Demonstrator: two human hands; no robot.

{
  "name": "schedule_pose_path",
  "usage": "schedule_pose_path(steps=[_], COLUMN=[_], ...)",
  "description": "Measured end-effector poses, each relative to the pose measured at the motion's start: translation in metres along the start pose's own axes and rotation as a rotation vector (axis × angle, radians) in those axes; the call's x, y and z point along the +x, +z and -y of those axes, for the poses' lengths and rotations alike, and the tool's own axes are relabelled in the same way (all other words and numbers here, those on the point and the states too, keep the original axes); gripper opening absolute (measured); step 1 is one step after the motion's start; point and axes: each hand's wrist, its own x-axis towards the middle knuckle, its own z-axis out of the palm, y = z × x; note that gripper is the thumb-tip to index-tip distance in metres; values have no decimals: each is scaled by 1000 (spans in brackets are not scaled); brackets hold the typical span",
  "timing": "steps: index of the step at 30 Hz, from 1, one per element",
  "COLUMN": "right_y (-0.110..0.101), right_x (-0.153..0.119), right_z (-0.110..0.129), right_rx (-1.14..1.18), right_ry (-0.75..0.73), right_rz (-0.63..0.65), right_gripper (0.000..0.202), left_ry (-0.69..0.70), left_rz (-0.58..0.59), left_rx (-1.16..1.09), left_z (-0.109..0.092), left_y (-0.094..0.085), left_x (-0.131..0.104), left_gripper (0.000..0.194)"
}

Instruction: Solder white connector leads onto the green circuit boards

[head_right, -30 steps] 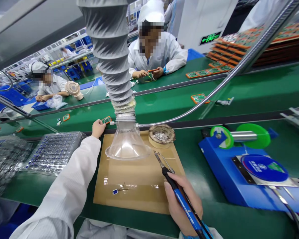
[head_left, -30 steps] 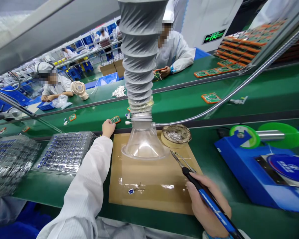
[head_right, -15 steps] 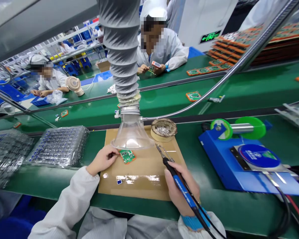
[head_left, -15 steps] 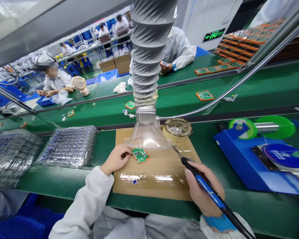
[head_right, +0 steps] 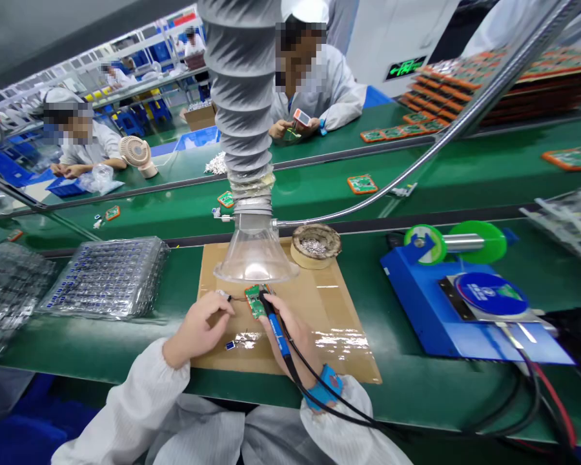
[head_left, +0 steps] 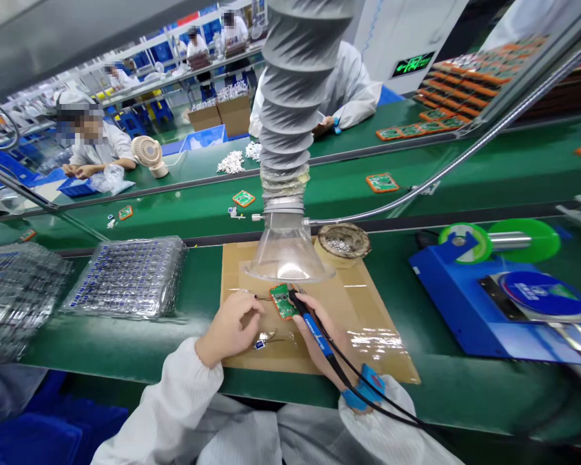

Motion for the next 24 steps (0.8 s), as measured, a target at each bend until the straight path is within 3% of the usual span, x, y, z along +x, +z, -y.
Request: schedule_pose_path(steps=[5,8,11,17,24], right_y=[3,4,0,-8,1], right_x=[-6,-10,-14,-26,-27], right_z=[-9,-10,-10,-7,18], right_rx=[-57,-91,-125,-106,288], right_ry=[-148,-185,-218,-173,38], right_rz=[22,43,52,-6,-32], right_gripper=[40,39,39,36,30], left_ry=[-138,-151,-206,-514,-452], left_rz=[219,180,106,101,38], left_rx=[112,98,-101,-459,-481], left_z=[-14,-11,-10,-18,-29], left_y=[19,32,33,28,35], left_x=[-25,-25,-22,-20,-12], left_gripper=[13,4,9,17,18])
